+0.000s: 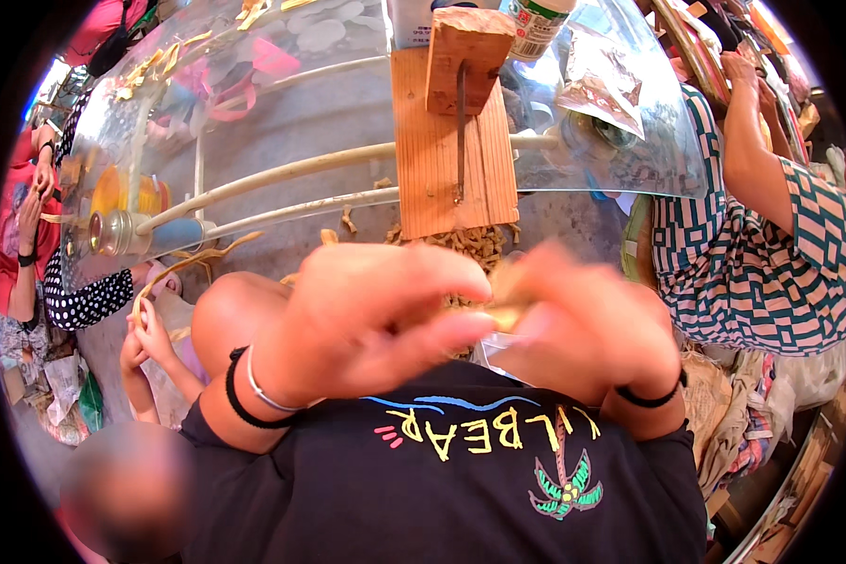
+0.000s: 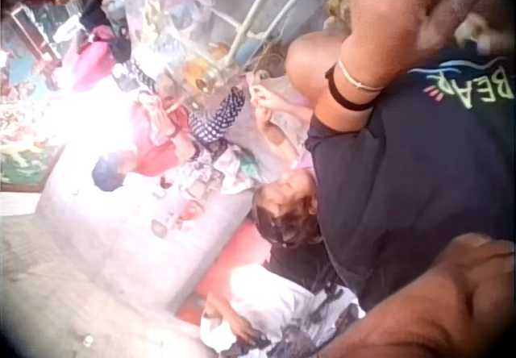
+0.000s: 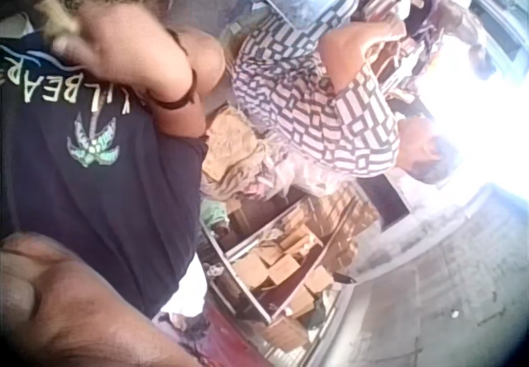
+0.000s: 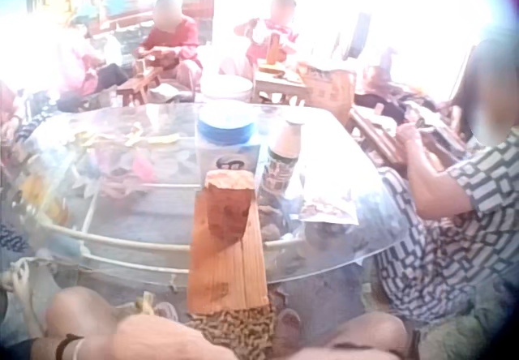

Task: The person is by hand wrapping and tying dried plant husks around small clusters of filling using a wooden block with a vertical metal pin as a guide.

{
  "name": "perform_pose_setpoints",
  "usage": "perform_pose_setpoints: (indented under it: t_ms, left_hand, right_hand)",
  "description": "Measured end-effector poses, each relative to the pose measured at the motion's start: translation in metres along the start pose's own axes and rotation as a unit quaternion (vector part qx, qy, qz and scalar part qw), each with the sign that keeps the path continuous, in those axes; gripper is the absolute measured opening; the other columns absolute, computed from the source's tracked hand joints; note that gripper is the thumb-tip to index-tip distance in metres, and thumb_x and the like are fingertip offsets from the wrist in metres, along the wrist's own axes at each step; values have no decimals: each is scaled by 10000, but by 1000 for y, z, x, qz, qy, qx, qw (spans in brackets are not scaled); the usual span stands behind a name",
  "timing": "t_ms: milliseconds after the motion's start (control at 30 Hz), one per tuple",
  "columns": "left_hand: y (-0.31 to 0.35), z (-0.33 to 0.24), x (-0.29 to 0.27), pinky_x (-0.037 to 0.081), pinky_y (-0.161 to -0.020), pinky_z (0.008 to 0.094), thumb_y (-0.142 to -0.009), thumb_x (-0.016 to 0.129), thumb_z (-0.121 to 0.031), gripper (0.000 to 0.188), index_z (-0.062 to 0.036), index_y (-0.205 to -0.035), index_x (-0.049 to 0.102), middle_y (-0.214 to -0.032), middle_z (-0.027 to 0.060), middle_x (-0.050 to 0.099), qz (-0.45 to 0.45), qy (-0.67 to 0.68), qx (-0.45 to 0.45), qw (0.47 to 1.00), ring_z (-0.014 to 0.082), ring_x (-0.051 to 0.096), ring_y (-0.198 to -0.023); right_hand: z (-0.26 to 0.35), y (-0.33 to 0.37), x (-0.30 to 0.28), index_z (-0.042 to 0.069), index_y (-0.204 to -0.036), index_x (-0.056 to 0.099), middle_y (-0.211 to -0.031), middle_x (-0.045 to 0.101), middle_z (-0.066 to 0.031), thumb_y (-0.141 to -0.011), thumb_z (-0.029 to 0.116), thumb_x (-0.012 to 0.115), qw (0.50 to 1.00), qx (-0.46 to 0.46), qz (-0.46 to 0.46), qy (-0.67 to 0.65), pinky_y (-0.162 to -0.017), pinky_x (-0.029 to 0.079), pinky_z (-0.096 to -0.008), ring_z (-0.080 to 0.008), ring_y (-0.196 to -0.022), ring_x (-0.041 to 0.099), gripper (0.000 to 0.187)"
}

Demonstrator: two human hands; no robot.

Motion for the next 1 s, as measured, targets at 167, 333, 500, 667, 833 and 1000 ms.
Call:
perform_pose_setpoints:
  t_ms: [167,333,500,667,833,1000]
  left_hand:
    - [-9,7,16,456,-583,305,-840,783,-251,340,-25,-1056,651,-855,87,598,-63,-114,149,980,207,572,-687]
    - [2,-3,27,452,-526,310,-841,779,-230,326,-4,-1025,631,-824,105,630,7,-123,107,987,234,582,-619]
    - [1,-5,33,428,-510,287,-779,793,-94,215,-23,-915,643,-824,63,619,2,-122,256,959,205,569,-622]
    - [-2,6,18,501,-750,375,-768,736,-46,233,-51,-964,609,-1064,141,623,-35,-27,149,988,277,616,-881]
    - [-3,30,24,489,-801,347,-773,668,35,375,-24,-1120,536,-996,116,591,11,129,32,991,255,600,-883]
    - [5,35,28,469,-798,256,-841,631,41,240,-31,-1052,544,-988,43,574,-54,372,-195,906,108,551,-871]
  right_hand:
    - [21,-5,46,42,-885,582,-656,577,-166,-1066,365,430,949,-60,254,-175,-592,479,-433,-353,-587,577,400]
    - [11,-12,18,29,-963,573,-670,497,-15,-1091,285,382,936,35,64,-345,-573,391,-274,-103,-611,459,344]
    - [2,-17,17,17,-1065,592,-874,577,16,-1044,163,509,910,27,-86,-405,-691,421,-219,-48,-778,507,170]
    - [-2,-11,5,26,-1075,604,-1002,603,-15,-964,57,626,879,-18,-119,-461,-825,455,-239,-74,-940,557,118]
    - [2,-14,6,17,-1080,618,-1011,654,-70,-904,-4,687,907,-99,-141,-383,-801,489,-274,-130,-929,625,190]
    - [21,-17,-1,22,-969,663,-909,656,-111,-735,-79,773,930,-248,-270,30,-647,518,-331,-243,-760,648,278]
Point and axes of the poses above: each hand's wrist, its own y-axis away from the middle knuckle, its own x-axis out of the palm, z = x × y, the point moved 5 cm from there along -y, towards the middle knuckle
